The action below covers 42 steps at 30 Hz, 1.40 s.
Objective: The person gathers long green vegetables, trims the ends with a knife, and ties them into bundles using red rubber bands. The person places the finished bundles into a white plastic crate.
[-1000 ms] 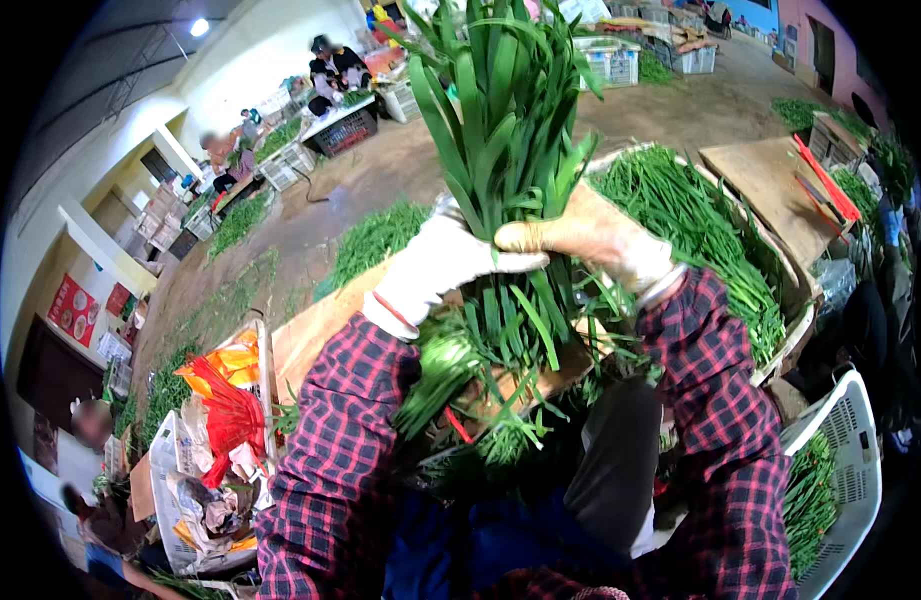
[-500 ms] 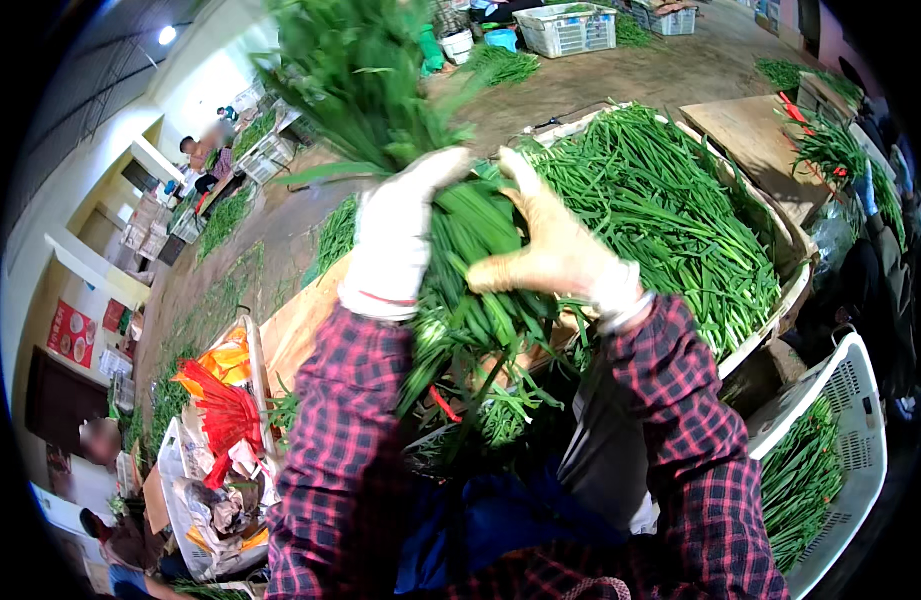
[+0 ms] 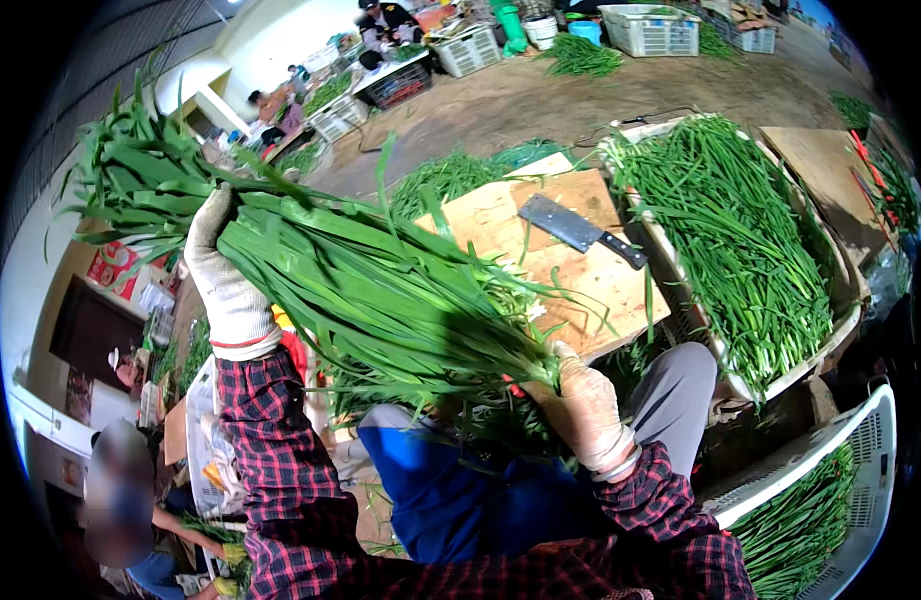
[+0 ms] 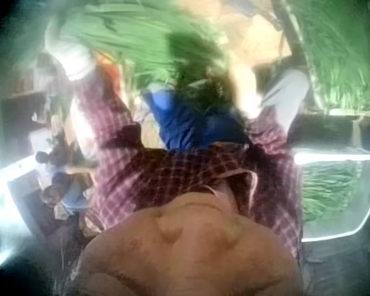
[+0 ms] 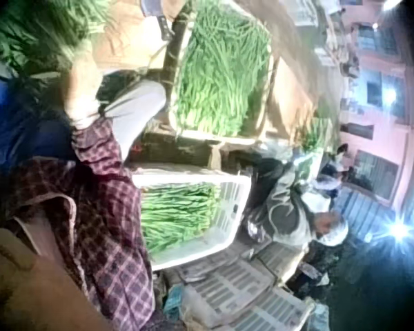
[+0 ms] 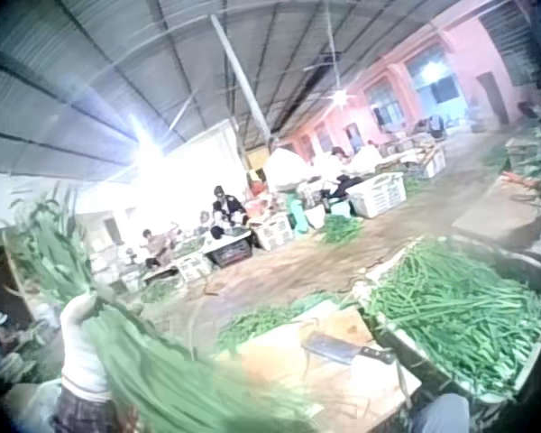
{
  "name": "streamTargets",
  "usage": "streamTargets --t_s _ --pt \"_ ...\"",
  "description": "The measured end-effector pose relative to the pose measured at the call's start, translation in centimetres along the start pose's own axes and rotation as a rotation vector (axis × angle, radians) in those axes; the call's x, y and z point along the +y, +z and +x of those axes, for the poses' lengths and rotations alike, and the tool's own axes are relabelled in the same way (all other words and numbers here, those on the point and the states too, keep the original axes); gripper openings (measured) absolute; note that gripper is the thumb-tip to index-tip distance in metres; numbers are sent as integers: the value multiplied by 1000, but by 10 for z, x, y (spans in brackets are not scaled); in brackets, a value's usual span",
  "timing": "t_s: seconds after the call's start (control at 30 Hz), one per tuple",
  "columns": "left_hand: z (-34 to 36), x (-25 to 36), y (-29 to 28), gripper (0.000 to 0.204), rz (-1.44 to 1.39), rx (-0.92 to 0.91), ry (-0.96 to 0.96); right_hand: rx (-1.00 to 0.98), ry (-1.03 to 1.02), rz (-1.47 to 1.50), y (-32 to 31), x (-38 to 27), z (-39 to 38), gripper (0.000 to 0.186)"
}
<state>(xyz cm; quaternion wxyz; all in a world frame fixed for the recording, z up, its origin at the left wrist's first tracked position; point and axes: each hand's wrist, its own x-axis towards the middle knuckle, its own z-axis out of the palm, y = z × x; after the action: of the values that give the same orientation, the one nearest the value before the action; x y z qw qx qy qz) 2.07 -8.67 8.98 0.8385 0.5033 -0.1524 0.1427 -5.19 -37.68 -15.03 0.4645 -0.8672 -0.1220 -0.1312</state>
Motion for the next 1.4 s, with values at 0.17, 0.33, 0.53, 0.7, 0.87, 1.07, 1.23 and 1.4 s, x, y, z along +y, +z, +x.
streamTargets --t_s 0.17,0.33,0.53,0.7,0.87,1.07,1.23,1.4 --pt "-35 38 -63 30 118 74 222 -130 -107 -24 26 10 -33 17" --pt "-50 48 -75 13 -252 -63 300 -596 216 -443 42 113 -82 35" --pt "-66 51 -111 14 -331 -291 236 -457 -28 224 -15 19 26 80" --pt "-73 34 -103 18 -356 -344 261 -313 -30 489 9 -14 90 66" --pt "-86 56 -115 20 -405 -463 288 -549 306 806 8 -7 58 16" --pt "-76 43 -105 23 -502 -649 250 -305 346 338 4 101 -4 17" --pt "-73 44 -91 27 -450 -748 271 -612 360 -570 -14 102 -1 21" --pt "-89 61 -68 19 -302 -670 192 -560 -32 287 -32 3 42 75"
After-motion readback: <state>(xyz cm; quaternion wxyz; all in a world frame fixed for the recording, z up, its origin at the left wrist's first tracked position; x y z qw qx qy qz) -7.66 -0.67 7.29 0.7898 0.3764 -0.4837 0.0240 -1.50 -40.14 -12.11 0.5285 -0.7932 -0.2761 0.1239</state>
